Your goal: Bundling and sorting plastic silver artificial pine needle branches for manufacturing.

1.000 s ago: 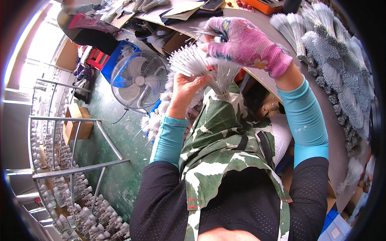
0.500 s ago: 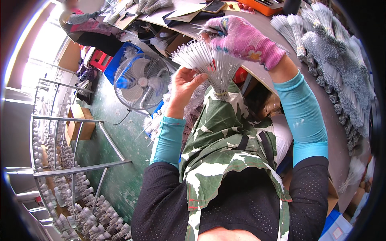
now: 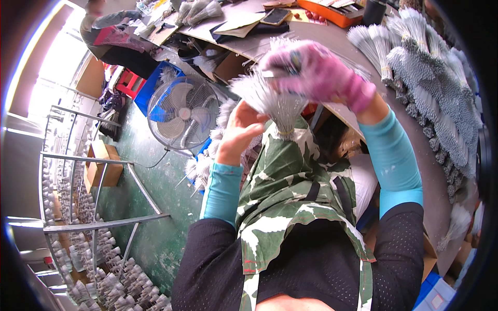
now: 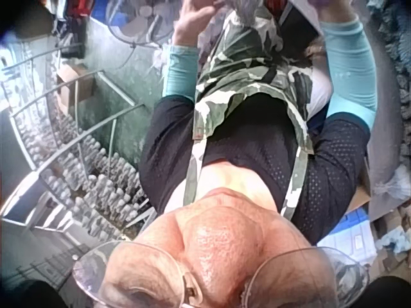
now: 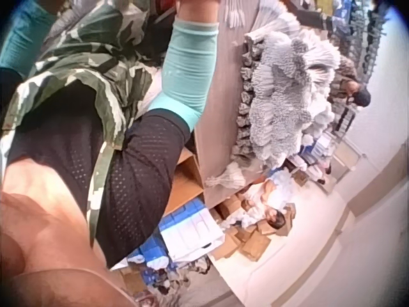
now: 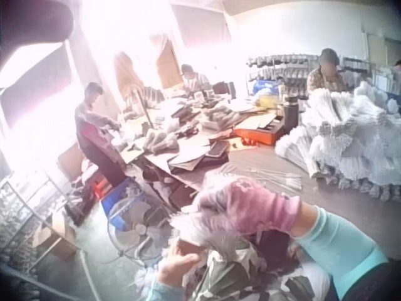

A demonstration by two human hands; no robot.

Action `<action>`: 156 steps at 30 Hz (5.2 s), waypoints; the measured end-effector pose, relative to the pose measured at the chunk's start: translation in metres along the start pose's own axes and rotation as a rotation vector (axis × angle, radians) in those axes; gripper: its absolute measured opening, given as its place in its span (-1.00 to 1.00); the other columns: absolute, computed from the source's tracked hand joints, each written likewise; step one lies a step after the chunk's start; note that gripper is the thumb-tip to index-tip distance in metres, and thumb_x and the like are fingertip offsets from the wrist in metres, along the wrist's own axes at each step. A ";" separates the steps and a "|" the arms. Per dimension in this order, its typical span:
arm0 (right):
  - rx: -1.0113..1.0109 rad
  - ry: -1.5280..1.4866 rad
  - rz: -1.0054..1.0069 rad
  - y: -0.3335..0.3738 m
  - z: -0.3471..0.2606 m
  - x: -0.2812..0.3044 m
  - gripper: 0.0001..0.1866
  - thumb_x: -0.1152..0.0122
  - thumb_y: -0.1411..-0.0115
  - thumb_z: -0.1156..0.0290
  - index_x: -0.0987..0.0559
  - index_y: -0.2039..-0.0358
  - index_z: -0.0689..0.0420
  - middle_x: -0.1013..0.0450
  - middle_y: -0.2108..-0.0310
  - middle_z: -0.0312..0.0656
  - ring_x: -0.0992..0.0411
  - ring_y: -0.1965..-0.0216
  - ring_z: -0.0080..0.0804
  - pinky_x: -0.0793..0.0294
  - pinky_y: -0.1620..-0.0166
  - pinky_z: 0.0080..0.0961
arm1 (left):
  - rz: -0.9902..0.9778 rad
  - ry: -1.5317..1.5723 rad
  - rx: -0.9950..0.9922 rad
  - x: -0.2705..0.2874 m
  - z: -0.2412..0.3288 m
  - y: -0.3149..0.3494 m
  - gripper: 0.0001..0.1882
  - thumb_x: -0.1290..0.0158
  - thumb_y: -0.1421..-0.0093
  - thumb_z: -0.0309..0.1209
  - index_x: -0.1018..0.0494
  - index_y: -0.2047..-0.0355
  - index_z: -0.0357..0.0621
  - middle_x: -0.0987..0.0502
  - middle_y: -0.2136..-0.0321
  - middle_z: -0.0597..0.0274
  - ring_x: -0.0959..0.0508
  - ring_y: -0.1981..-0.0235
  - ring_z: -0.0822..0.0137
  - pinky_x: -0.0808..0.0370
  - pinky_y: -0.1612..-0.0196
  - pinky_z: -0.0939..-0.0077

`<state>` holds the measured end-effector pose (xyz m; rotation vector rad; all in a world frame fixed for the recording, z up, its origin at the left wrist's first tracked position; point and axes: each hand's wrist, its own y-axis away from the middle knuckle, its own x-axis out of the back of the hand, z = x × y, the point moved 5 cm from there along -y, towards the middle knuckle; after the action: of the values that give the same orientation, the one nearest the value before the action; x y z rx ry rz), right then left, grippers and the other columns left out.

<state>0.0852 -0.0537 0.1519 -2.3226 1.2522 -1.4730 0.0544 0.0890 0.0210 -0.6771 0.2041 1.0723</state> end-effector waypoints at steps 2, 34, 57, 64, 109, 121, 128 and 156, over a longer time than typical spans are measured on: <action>0.131 -0.151 -0.006 0.010 -0.019 0.005 -0.85 -0.24 0.05 0.45 -0.54 0.41 0.14 -0.47 0.47 -0.13 -0.46 0.42 -0.24 -0.43 0.31 -0.43 | 0.201 0.321 0.227 0.019 -0.011 0.018 -0.27 -0.23 0.09 -0.25 -0.22 -0.05 -0.32 -0.40 0.05 0.01 -0.39 -0.03 0.12 -0.32 -0.09 0.18; -0.377 -1.250 0.601 -0.004 -0.002 -0.114 -0.76 -0.32 -0.03 0.39 -0.53 0.30 0.20 -0.48 0.43 -0.35 -0.37 0.43 -0.69 -0.36 0.33 -0.74 | 0.689 -0.390 -0.204 -0.011 0.064 0.028 -0.84 -0.09 -0.11 -0.55 -0.45 0.26 -0.25 -0.51 0.37 0.35 -0.46 0.36 0.56 -0.39 0.27 0.69; -0.237 -1.028 0.605 0.022 -0.001 -0.088 -0.73 -0.20 -0.04 0.58 -0.47 0.20 0.21 -0.48 0.34 -0.31 -0.41 0.33 -0.65 -0.41 0.22 -0.69 | 0.729 -0.792 -0.205 -0.029 0.064 0.034 -0.80 -0.09 -0.15 -0.41 -0.41 0.28 -0.26 -0.50 0.47 0.33 -0.43 0.44 0.55 -0.38 0.33 0.64; -0.374 -1.010 0.575 0.029 0.012 -0.089 -0.76 -0.21 -0.01 0.56 -0.47 0.25 0.22 -0.47 0.44 -0.33 -0.40 0.43 -0.64 -0.42 0.31 -0.67 | 0.579 -0.541 -0.023 -0.028 0.047 0.029 -0.81 -0.13 -0.09 -0.49 -0.40 0.29 -0.23 -0.50 0.40 0.37 -0.43 0.42 0.58 -0.37 0.33 0.70; -0.550 -1.149 0.659 0.036 0.018 -0.096 -0.77 -0.30 -0.03 0.48 -0.57 0.26 0.22 -0.52 0.38 -0.30 -0.43 0.36 -0.64 -0.41 0.26 -0.68 | 0.799 -0.531 -0.279 -0.005 0.044 0.028 -0.82 -0.15 -0.10 -0.48 -0.43 0.30 -0.23 -0.51 0.42 0.37 -0.45 0.41 0.58 -0.38 0.31 0.71; -0.530 -1.022 0.877 0.061 0.031 -0.075 -0.73 -0.30 -0.03 0.44 -0.58 0.22 0.21 -0.53 0.34 -0.31 -0.42 0.36 -0.64 -0.39 0.28 -0.66 | 0.651 -0.653 -0.114 -0.024 0.018 0.002 -0.84 -0.10 -0.14 -0.39 -0.45 0.34 -0.23 -0.50 0.48 0.35 -0.44 0.45 0.55 -0.37 0.34 0.66; -0.670 -0.987 0.749 0.078 0.027 -0.045 -0.72 -0.31 -0.03 0.43 -0.56 0.22 0.20 -0.49 0.44 -0.35 -0.35 0.52 -0.74 -0.26 0.49 -0.81 | 0.605 -0.263 -0.058 -0.042 -0.009 -0.008 -0.88 -0.07 -0.16 -0.45 -0.44 0.32 -0.24 -0.50 0.43 0.34 -0.44 0.42 0.56 -0.38 0.33 0.68; -0.644 -0.873 0.788 0.097 0.022 -0.029 -0.77 -0.26 -0.06 0.40 -0.57 0.25 0.19 -0.51 0.44 -0.35 -0.31 0.55 -0.73 -0.25 0.50 -0.73 | 0.437 -0.294 -0.024 -0.055 -0.013 -0.014 -0.83 -0.08 -0.13 -0.52 -0.44 0.24 -0.27 -0.51 0.36 0.28 -0.48 0.37 0.49 -0.42 0.28 0.62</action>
<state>0.0419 -0.1036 0.0727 -1.8965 2.0687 0.2114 0.0415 0.0359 0.0420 -0.4968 0.0849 1.5807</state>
